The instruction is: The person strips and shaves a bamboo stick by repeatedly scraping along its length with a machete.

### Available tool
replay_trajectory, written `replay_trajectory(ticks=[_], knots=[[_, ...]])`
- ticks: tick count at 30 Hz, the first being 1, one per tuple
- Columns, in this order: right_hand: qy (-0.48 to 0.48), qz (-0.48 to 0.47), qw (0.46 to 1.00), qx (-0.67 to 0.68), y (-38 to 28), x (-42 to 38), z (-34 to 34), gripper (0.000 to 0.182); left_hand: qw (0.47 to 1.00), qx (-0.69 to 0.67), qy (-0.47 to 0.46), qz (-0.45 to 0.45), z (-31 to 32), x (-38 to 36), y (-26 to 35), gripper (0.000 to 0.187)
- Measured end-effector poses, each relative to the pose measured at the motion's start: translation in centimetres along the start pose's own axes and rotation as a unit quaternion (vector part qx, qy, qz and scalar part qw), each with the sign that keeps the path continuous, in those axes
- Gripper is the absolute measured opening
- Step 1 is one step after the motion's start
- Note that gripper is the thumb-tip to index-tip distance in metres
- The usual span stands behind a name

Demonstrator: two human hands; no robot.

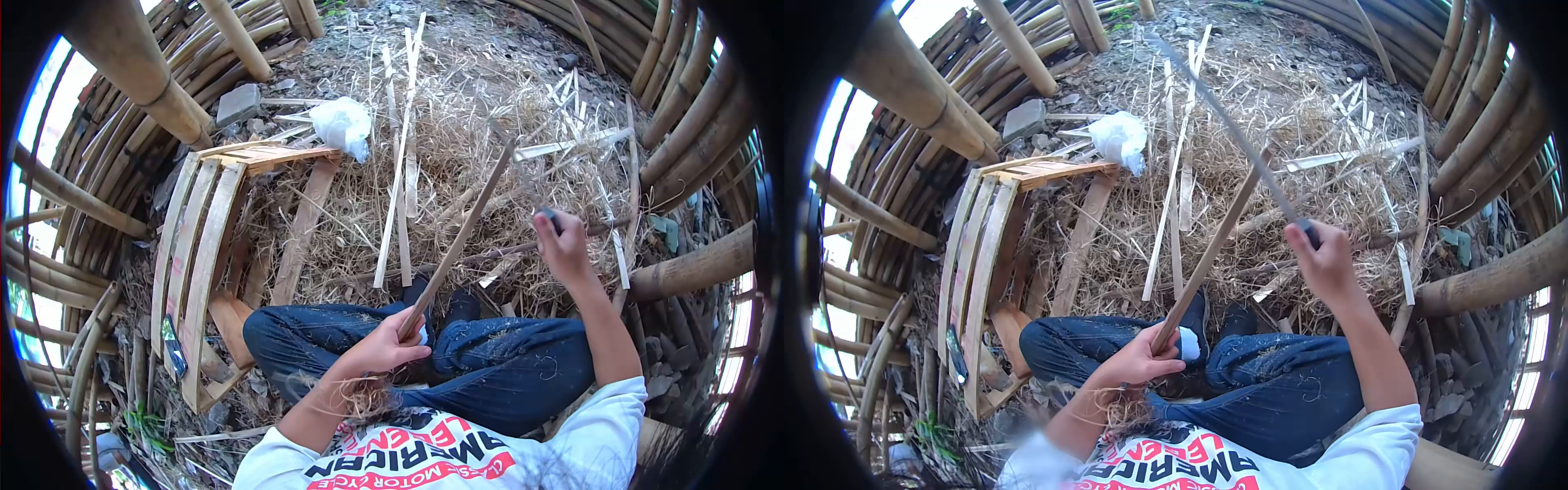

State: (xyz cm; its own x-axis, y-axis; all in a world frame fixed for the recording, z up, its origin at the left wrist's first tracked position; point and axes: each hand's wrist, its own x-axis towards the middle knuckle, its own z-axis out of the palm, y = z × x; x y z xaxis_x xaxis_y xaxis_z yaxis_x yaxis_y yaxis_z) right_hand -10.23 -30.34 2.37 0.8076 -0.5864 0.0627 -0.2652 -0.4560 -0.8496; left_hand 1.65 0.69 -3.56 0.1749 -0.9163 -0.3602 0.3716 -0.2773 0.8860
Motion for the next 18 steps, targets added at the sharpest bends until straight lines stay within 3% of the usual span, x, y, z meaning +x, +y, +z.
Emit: replay_trajectory(ticks=[4,6,9,13,18], knots=[[-0.064,-0.066,0.987,-0.131,-4.2,-1.3,2.5,0.053,1.000,-0.009,-0.004,0.003,0.2,1.0,1.4,0.035],[-0.118,-0.184,0.946,-0.239,-4.6,-1.9,4.0,0.056,1.000,0.003,-0.002,0.000,0.1,1.3,2.0,0.035],[-0.182,-0.202,0.908,-0.319,-4.0,-2.1,5.3,0.063,0.999,0.000,-0.008,0.037,0.0,1.7,1.7,0.037],[-0.188,-0.200,0.903,-0.329,-3.3,-2.0,5.4,0.062,0.999,0.029,0.006,0.021,-0.1,1.9,1.4,0.040],[-0.123,-0.165,0.919,-0.337,-2.3,-0.8,3.8,0.057,0.999,0.054,0.010,0.001,-0.5,1.5,1.7,0.043]])
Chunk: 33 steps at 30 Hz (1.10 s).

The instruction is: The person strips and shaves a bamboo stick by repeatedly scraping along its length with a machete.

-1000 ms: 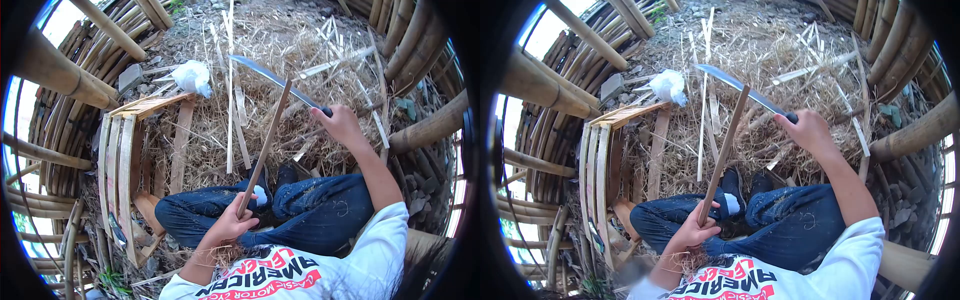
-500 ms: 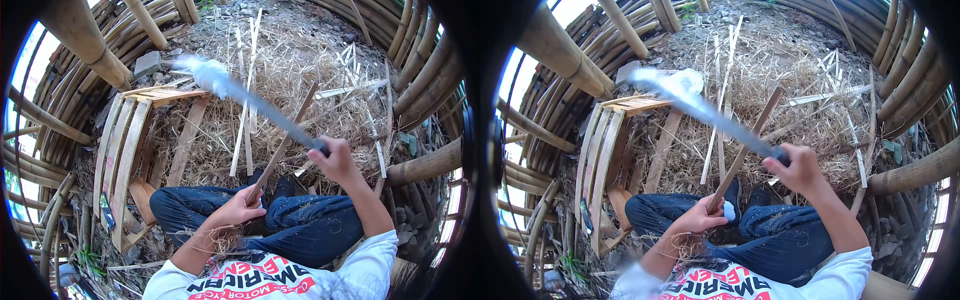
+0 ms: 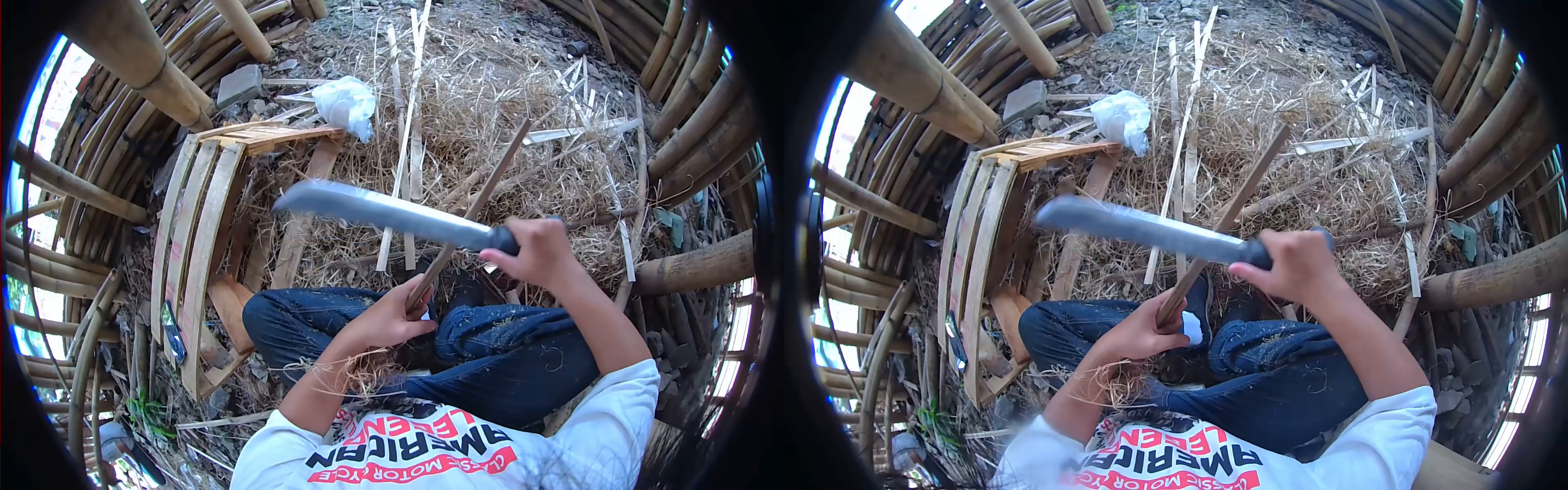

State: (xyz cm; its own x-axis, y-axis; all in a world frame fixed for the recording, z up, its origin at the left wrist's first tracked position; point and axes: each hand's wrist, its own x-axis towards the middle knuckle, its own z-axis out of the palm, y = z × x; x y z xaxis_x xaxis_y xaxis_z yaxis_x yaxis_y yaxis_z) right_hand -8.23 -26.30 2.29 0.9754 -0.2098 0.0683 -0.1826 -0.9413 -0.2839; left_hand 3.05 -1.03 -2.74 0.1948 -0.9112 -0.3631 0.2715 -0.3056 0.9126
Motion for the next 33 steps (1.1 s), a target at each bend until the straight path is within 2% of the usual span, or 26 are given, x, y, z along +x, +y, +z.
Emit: replay_trajectory(ticks=[2,3,5,10,14,18,23,29,33], knots=[[0.029,0.078,0.996,0.016,1.2,0.2,-0.1,0.054,1.000,0.005,-0.002,-0.007,-0.4,-0.3,-0.7,0.042],[0.028,0.079,0.996,0.016,1.4,0.1,0.1,0.054,1.000,0.010,-0.009,-0.015,-0.5,-0.4,-1.0,0.042],[0.065,0.061,0.996,-0.003,1.8,-0.3,0.4,0.054,1.000,0.010,-0.013,0.002,-0.6,-0.6,-1.5,0.041],[0.071,-0.018,0.997,-0.013,-0.1,-0.2,-0.9,0.056,0.999,0.009,-0.019,0.033,-1.0,-2.2,-1.1,0.037],[0.053,-0.062,0.997,0.006,-1.4,-0.5,-1.5,0.057,0.999,-0.011,-0.050,-0.009,-1.5,-4.3,-2.1,0.036],[0.062,-0.098,0.993,0.019,-2.0,-0.5,-2.0,0.057,0.999,-0.008,-0.033,-0.010,-1.2,-5.7,-1.1,0.035],[0.072,-0.158,0.985,0.013,-2.3,-0.7,-2.8,0.057,0.998,0.016,-0.053,0.014,-1.6,-6.8,-1.5,0.032],[0.022,-0.108,0.993,-0.041,-1.6,-0.7,-1.3,0.058,0.992,0.099,0.048,-0.060,-0.5,-5.4,0.2,0.035],[0.030,-0.103,0.993,-0.051,-1.7,-0.9,-1.2,0.058,0.991,0.115,0.032,-0.056,-1.2,-4.9,-1.3,0.036]])
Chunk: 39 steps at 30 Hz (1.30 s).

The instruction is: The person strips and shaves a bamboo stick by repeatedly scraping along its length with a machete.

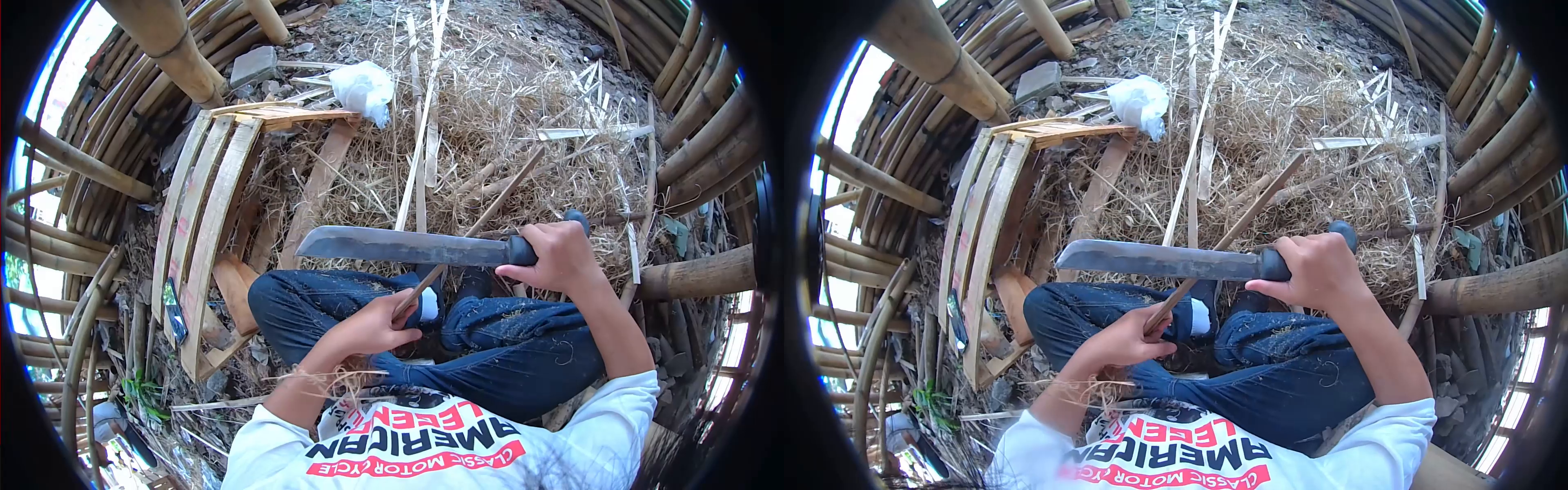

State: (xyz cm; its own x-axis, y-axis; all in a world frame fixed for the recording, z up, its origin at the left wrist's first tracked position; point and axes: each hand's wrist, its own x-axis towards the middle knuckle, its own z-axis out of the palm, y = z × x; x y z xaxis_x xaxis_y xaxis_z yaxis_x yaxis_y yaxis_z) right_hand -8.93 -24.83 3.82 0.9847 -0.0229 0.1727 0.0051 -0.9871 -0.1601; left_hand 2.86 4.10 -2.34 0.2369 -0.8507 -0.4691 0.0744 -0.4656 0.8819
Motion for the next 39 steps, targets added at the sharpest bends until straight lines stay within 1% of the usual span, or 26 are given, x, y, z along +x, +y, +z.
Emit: replay_trajectory(ticks=[2,3,7,9,10,12,14,16,17,18,19,20,21,22,23,24,26,28,30,32,34,35,37,39], knots=[[-0.035,0.004,0.999,0.007,-0.1,0.0,-0.4,0.058,1.000,0.003,-0.005,0.010,-0.4,0.1,-1.1,0.037],[-0.036,0.009,0.999,0.007,0.1,0.0,-0.3,0.058,1.000,0.005,-0.012,0.021,-0.5,0.1,-1.2,0.038],[-0.018,-0.007,0.999,0.032,2.2,0.2,0.6,0.058,0.999,-0.027,-0.009,0.036,0.0,-0.8,0.5,0.040],[-0.004,-0.002,0.999,0.034,3.1,0.0,1.2,0.058,0.996,-0.083,0.008,0.033,-0.2,-1.0,2.1,0.045],[-0.004,-0.002,0.999,0.034,3.2,0.1,1.3,0.058,0.996,-0.083,0.008,0.033,-0.4,-0.7,2.1,0.045],[0.014,0.018,1.000,0.006,3.3,-0.1,1.2,0.057,0.999,-0.051,-0.007,0.011,-0.6,-0.1,1.7,0.055],[0.013,0.024,1.000,-0.004,4.2,-0.8,1.5,0.057,0.999,-0.026,-0.013,0.021,-0.7,0.5,0.9,0.054],[0.049,0.071,0.996,0.018,5.4,-1.4,1.4,0.057,0.999,-0.032,-0.029,0.024,-0.9,0.3,0.4,0.054],[0.055,0.128,0.990,0.020,6.6,-1.7,1.2,0.056,0.999,-0.029,-0.034,0.023,-1.1,-0.2,-0.1,0.054],[0.056,0.134,0.989,0.022,7.8,-2.3,1.0,0.056,0.998,-0.038,-0.037,0.016,-1.2,-0.8,-0.6,0.049],[0.060,0.207,0.975,0.045,9.1,-3.0,0.8,0.056,0.998,-0.047,-0.039,0.008,-1.1,-1.2,-1.1,0.045],[0.063,0.278,0.956,0.068,9.8,-3.4,0.6,0.057,0.998,-0.045,-0.039,0.006,-1.0,-1.5,-1.4,0.045],[0.064,0.277,0.956,0.071,9.8,-3.7,0.4,0.057,0.998,-0.052,-0.033,0.023,-1.0,-1.6,-1.6,0.043],[0.060,0.297,0.951,0.062,9.6,-3.9,0.2,0.057,0.997,-0.060,-0.025,0.040,-1.0,-1.7,-1.9,0.042],[0.055,0.315,0.946,0.053,9.3,-4.0,0.0,0.058,0.999,-0.033,-0.007,0.022,-1.2,-1.3,-2.2,0.039],[0.055,0.312,0.947,0.055,8.9,-3.8,-0.1,0.058,0.999,-0.034,-0.004,0.021,-1.1,-0.8,-2.1,0.039],[0.041,0.304,0.951,0.036,8.1,-3.2,-0.2,0.059,0.992,-0.117,0.036,0.019,-0.8,0.4,-1.8,0.037],[0.047,0.302,0.950,0.056,7.0,-2.7,-0.2,0.059,0.994,-0.101,0.040,0.031,-1.2,1.0,-2.0,0.037],[0.044,0.298,0.953,0.023,5.6,-2.1,-0.4,0.059,0.994,-0.096,0.029,0.046,-1.6,1.1,-1.4,0.035],[0.056,0.297,0.953,0.023,5.0,-1.3,-0.4,0.060,0.993,-0.106,0.037,0.045,-1.5,1.1,-1.2,0.034],[0.044,0.350,0.932,0.081,4.9,-0.8,-0.6,0.061,0.991,-0.118,0.042,0.043,-1.5,0.9,-1.0,0.034],[0.042,0.351,0.932,0.080,5.2,-1.1,-0.4,0.061,0.993,-0.098,0.041,0.043,-1.5,0.8,-0.9,0.034],[0.069,0.354,0.918,0.161,7.1,-1.7,0.4,0.061,0.994,-0.086,0.051,0.048,-1.3,0.6,-0.1,0.034],[0.096,0.370,0.892,0.240,9.0,-3.0,1.8,0.061,0.997,-0.014,0.010,0.074,-1.2,0.2,0.8,0.033]])
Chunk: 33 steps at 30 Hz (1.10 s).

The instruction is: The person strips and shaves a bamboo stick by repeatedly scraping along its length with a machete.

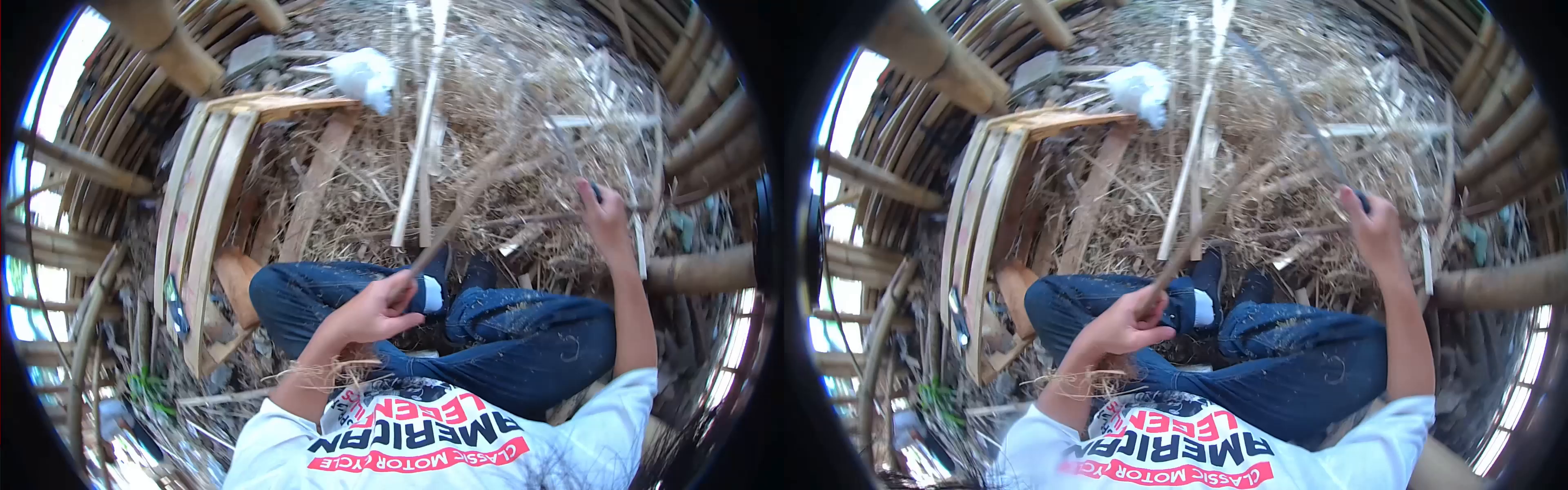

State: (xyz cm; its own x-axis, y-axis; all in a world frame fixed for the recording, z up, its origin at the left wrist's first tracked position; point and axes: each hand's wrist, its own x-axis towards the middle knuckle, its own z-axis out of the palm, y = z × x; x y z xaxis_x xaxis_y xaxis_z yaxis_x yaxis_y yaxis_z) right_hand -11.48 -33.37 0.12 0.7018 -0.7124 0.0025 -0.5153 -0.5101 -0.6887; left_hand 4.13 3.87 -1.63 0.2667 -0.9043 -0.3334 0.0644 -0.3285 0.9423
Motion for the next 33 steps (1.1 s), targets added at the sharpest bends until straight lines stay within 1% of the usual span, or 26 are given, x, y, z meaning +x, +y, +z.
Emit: replay_trajectory(ticks=[1,2,3,5,7,9,10,11,13,15,17,18,19,20,22,23,25,27,30,33], knots=[[0.007,0.007,1.000,-0.008,1.3,0.3,-0.5,0.060,1.000,0.003,0.007,0.023,0.5,0.1,-1.2,0.033],[0.014,0.015,1.000,-0.016,2.1,0.3,-0.5,0.060,1.000,0.000,-0.001,0.009,0.8,0.1,-0.8,0.032],[0.008,0.048,0.999,0.009,1.1,0.0,-0.9,0.059,1.000,-0.002,-0.013,-0.006,0.8,0.1,-0.4,0.031],[0.010,0.036,0.999,0.031,0.0,-0.2,-0.7,0.056,1.000,0.007,0.011,-0.008,0.8,1.0,-1.6,0.031],[0.039,0.029,0.991,0.121,-1.4,-0.7,-0.7,0.056,1.000,0.020,0.009,-0.007,0.6,1.7,-3.1,0.031],[0.047,0.043,0.990,0.123,-2.9,-1.4,-0.3,0.055,0.998,-0.051,0.019,-0.024,0.5,2.8,-4.3,0.032],[0.013,-0.012,0.992,0.123,-3.0,-1.7,0.0,0.056,0.997,-0.066,0.008,-0.029,0.4,3.3,-5.0,0.037],[-0.020,-0.066,0.990,0.123,-3.2,-1.8,0.3,0.058,0.997,-0.065,0.013,-0.031,0.4,3.9,-5.3,0.037],[-0.060,-0.160,0.984,0.048,-4.3,-2.2,1.1,0.056,0.997,-0.069,0.016,-0.043,0.2,4.4,-4.0,0.037],[-0.127,-0.169,0.975,-0.061,-6.9,-3.0,1.9,0.052,0.997,-0.068,0.007,-0.026,0.3,4.8,-2.9,0.034],[-0.182,-0.208,0.952,-0.134,-8.1,-3.7,3.2,0.051,0.997,-0.070,0.007,-0.013,0.5,4.6,-1.5,0.032],[-0.171,-0.246,0.936,-0.184,-7.5,-3.8,4.3,0.054,1.000,-0.013,0.002,-0.013,0.5,4.3,-0.6,0.032],[-0.173,-0.246,0.936,-0.181,-7.0,-3.7,4.8,0.054,0.999,0.045,-0.004,-0.013,0.3,4.0,-0.3,0.031],[-0.175,-0.259,0.933,-0.181,-6.3,-3.5,5.0,0.056,0.997,0.068,-0.012,-0.016,0.2,3.8,-0.6,0.031],[-0.172,-0.290,0.923,-0.186,-5.6,-3.1,4.9,0.057,0.997,0.073,-0.020,-0.004,-0.2,3.5,-0.6,0.031],[-0.176,-0.288,0.923,-0.186,-5.5,-3.3,4.8,0.057,0.997,0.074,-0.031,0.008,-0.1,3.3,-0.8,0.031],[-0.146,-0.319,0.921,-0.169,-6.1,-3.2,4.3,0.057,0.996,0.083,-0.042,0.010,-0.2,3.4,-0.6,0.032],[-0.140,-0.313,0.922,-0.179,-6.4,-3.1,3.7,0.058,0.998,0.058,-0.030,0.025,0.2,3.3,0.2,0.034],[-0.117,-0.347,0.913,-0.180,-6.5,-3.0,3.0,0.058,0.997,0.067,-0.042,0.022,0.1,3.3,0.7,0.034],[-0.096,-0.354,0.914,-0.174,-6.2,-3.1,2.9,0.059,0.997,0.058,-0.034,0.029,0.2,3.1,0.5,0.035]])
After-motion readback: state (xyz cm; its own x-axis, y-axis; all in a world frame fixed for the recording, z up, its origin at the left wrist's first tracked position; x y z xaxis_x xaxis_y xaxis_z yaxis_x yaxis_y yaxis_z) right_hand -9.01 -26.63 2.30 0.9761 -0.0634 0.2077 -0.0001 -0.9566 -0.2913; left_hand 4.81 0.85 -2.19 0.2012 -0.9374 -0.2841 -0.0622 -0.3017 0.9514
